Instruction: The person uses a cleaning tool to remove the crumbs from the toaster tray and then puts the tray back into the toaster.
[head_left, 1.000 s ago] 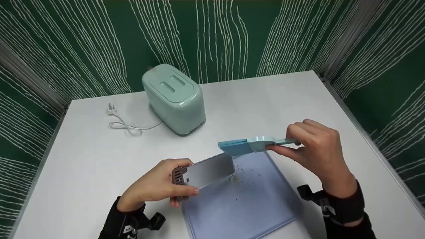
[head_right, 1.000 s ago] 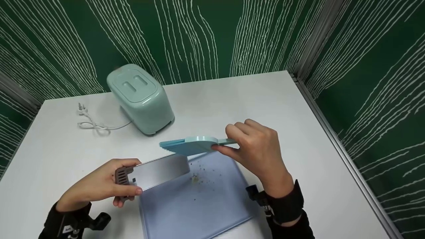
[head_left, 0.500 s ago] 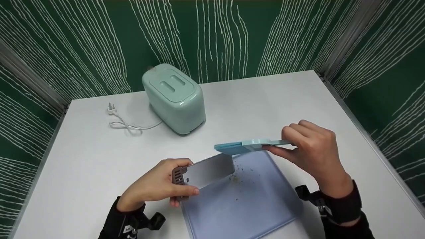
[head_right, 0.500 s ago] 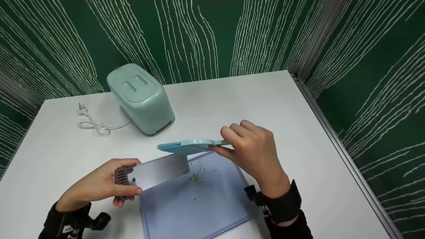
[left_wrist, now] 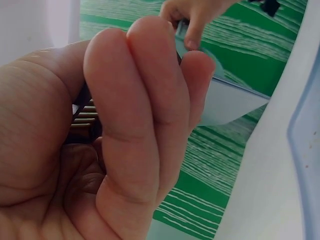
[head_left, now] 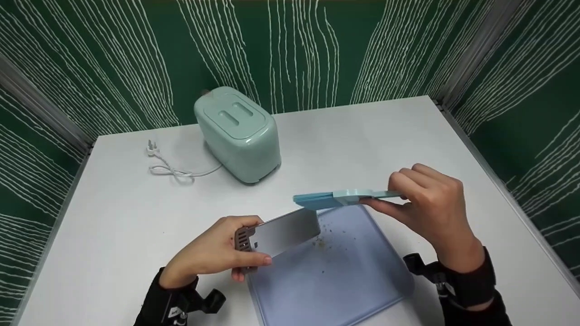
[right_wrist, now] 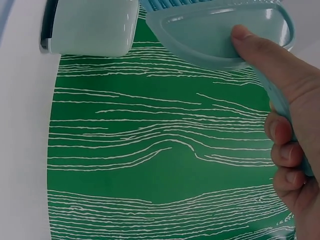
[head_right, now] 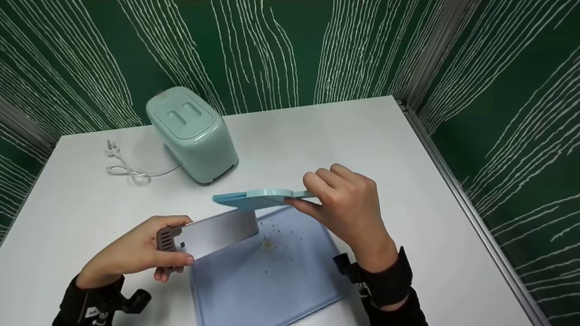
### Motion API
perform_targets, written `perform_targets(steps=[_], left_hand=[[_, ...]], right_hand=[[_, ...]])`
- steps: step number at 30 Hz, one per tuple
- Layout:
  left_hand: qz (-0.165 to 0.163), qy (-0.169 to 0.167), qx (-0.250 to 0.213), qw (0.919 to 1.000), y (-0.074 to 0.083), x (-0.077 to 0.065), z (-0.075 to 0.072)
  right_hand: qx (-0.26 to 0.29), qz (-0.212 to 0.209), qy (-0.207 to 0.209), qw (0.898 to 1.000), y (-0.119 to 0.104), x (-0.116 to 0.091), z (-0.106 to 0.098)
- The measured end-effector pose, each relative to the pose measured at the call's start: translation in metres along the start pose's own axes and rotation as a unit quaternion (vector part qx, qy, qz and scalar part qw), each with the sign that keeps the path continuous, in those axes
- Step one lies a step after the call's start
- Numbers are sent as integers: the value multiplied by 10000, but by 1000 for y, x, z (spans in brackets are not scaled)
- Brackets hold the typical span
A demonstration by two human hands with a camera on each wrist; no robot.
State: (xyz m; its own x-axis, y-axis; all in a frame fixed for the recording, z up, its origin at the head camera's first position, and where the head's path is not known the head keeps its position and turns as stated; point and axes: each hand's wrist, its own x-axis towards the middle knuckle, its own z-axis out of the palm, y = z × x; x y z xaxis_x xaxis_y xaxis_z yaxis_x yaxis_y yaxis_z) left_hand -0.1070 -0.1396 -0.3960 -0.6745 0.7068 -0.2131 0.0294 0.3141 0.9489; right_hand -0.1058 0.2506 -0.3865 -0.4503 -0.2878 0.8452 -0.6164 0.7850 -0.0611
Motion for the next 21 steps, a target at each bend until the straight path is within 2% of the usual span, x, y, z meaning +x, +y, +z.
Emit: perform_targets(steps=[8,16,21], left_hand=[[-19,14,-16,10000,0,0,1],[-6,-1,-26,10000,1,0,0],[-15,24,-17,10000,2,-1,-1]], right_hand=[[-236,-125,-138,9995,0,-1,3],[-90,-202,-826,9963,0,-4,1],[21,-172,-1040,9944,0,-4,1]])
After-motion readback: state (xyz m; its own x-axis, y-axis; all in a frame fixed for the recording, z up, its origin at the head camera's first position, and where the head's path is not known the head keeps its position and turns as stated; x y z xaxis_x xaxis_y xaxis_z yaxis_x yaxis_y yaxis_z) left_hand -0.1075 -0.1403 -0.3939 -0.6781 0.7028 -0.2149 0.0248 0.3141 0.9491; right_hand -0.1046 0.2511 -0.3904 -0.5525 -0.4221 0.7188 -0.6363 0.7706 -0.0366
